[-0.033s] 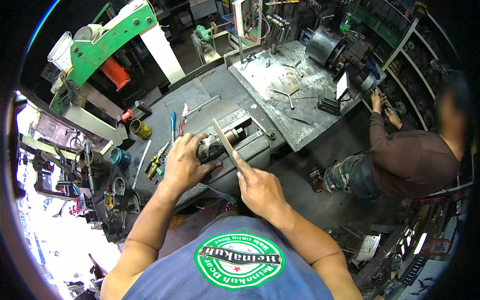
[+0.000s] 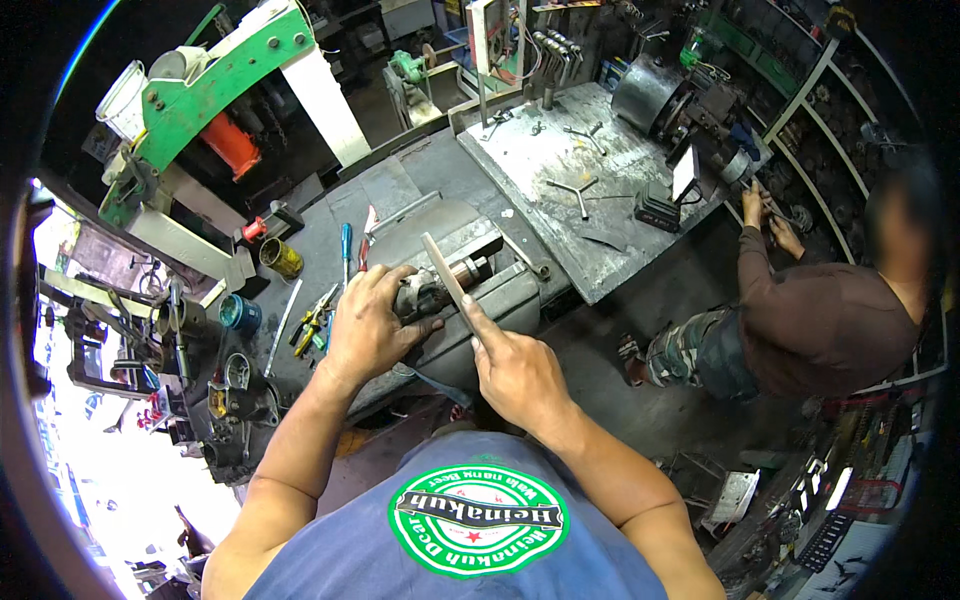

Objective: The person works on mechanical parts at a workbench, using a hammer to tap a cylindrical component and a file to smooth a cylindrical shaft. They handle various tools and parts, including a screwdriver and a metal ring, while another person works nearby.

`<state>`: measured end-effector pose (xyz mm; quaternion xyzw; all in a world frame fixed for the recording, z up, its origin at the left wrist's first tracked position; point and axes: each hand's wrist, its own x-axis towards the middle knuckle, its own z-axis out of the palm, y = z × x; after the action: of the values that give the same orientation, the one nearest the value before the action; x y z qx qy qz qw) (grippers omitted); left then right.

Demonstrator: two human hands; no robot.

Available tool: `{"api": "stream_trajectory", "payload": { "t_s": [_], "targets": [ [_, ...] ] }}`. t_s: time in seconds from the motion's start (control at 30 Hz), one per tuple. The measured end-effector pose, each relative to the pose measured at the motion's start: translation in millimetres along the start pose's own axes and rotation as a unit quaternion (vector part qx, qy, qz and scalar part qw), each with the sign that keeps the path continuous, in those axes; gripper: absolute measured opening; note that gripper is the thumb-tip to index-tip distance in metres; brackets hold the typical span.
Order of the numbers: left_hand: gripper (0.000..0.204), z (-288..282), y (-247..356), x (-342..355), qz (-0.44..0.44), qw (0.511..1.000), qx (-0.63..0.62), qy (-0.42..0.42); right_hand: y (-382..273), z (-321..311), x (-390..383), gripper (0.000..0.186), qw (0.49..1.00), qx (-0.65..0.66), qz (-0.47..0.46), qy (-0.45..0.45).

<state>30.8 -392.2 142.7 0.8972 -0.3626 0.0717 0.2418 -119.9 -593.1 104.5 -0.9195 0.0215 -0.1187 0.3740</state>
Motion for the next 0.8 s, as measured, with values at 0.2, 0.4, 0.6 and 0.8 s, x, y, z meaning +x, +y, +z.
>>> {"api": "stream_trajectory", "payload": {
  "t_s": [0.2,0.4,0.6,0.8],
  "targets": [
    [0.072,-1,-5,10,-0.047,0.998,-0.028,-0.023,-3,-18,-6,0.064,0.997,-0.027,0.043,-0.062],
    [0.067,11,0,3,-0.066,0.997,-0.029,0.014,-9,-9,21,0.062,1.0,-0.012,-0.004,-0.015],
    [0.065,19,-9,4,-0.05,0.997,-0.045,0.035,-8,-14,0,0.065,0.998,-0.006,0.038,-0.047],
    [0.06,18,-9,1,-0.067,0.995,-0.065,0.027,-5,-5,23,0.063,1.0,-0.018,-0.009,-0.006]
  ]
}}
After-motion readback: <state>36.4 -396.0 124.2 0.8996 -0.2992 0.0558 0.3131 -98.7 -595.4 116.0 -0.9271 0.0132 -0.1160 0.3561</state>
